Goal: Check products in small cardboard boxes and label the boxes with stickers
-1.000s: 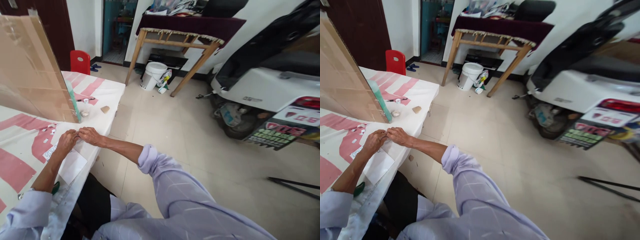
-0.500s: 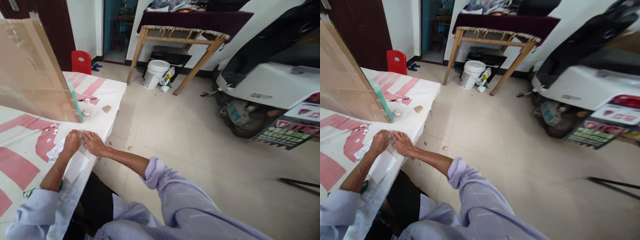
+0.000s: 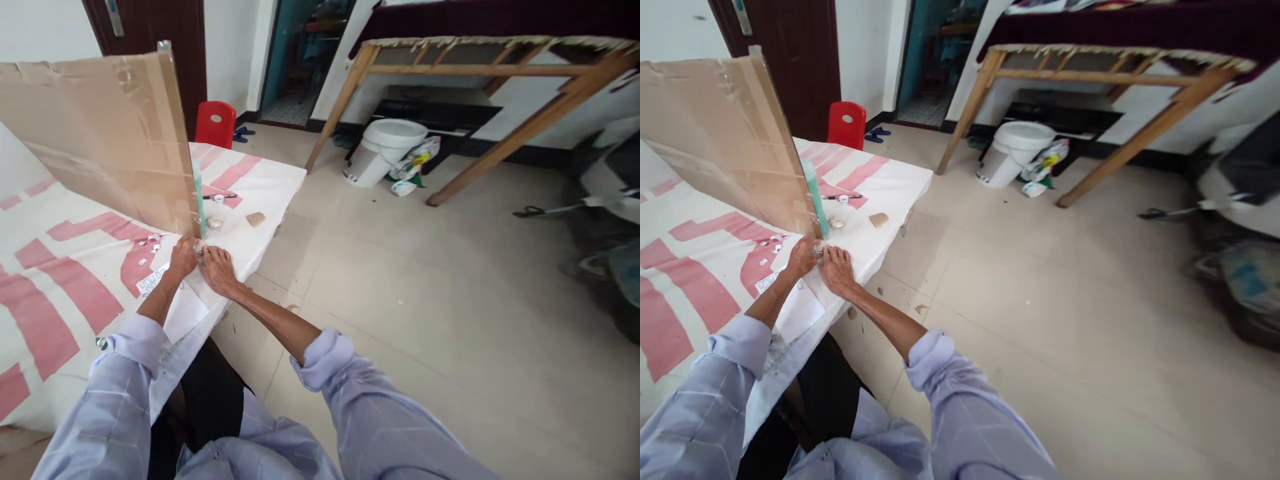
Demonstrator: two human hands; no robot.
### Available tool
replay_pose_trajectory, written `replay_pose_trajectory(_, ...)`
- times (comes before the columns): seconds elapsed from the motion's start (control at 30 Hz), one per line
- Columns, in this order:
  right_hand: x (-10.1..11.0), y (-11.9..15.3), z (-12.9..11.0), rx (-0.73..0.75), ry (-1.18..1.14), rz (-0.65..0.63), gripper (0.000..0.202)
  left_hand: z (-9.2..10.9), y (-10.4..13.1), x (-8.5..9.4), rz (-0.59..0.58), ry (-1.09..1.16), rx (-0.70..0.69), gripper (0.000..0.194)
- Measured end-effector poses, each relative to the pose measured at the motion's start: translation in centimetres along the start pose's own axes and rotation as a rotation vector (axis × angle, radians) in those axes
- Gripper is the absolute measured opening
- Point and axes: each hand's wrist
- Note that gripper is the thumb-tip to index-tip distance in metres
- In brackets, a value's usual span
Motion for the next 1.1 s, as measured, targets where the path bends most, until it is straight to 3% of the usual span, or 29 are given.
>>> replay_pose_trajectory(0.13, -0.4, 0.5, 0.6, 0.047, -0.037, 0.049, 0.052, -0.2, 1.0, 3.2, 0.01, -0.006, -0.002, 0.042)
replay_pose_trajectory(0.2, -0.6, 0.8, 0.9, 0.051, -0.056, 0.072, 0.05, -0.5, 2.8, 5.5, 0.053, -0.009, 0.006, 0.047)
replay_pose_trajectory(0.27, -0.7, 1.0, 1.2, 0.042, -0.068, 0.091, 0.05, -0.7, 6.2, 7.5, 0.085, -0.015, -0.001, 0.047)
replay_pose_trajectory(0.33, -0.8, 1.4, 1.5, 0.04, -0.083, 0.114, 0.048, -0.7, 10.9, 8.4, 0.062, -0.025, -0.066, 0.038)
replay_pose_trajectory(0.47, -0.6, 2.0, 2.0, 0.069, -0.143, 0.166, 0.045, 0.2, 21.2, 6.8, -0.11, -0.062, -0.128, 0.023)
replay_pose_trajectory(0.57, -0.3, 2.5, 1.8, 0.129, -0.207, 0.194, 0.041, 0.6, 25.8, 4.5, -0.138, -0.087, -0.166, 0.025)
replay_pose_trajectory(0.67, -0.2, 3.0, 1.0, 0.224, -0.277, 0.186, 0.037, 0.6, 27.0, 2.9, -0.106, -0.083, -0.179, 0.031)
replay_pose_trajectory(0.83, 0.4, 2.6, -1.2, 0.343, -0.349, 0.115, 0.031, 1.0, 26.0, 1.6, -0.097, -0.08, -0.155, 0.023)
replay_pose_trajectory(0.93, 1.0, 0.1, -2.4, 0.408, -0.347, 0.034, 0.029, 1.4, 25.8, 1.0, -0.065, -0.107, -0.139, 0.026)
replay_pose_trajectory(1.1, 0.6, -6.6, -3.7, 0.474, -0.233, -0.139, 0.023, 1.5, 26.1, -0.2, 0.043, -0.142, -0.13, 0.034)
Point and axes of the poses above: each hand's wrist, its own y-axis away from the middle knuckle, its own x-axis out of the back of the hand, z = x × y, and after that the axes turned 8 degrees about -y, right-handed
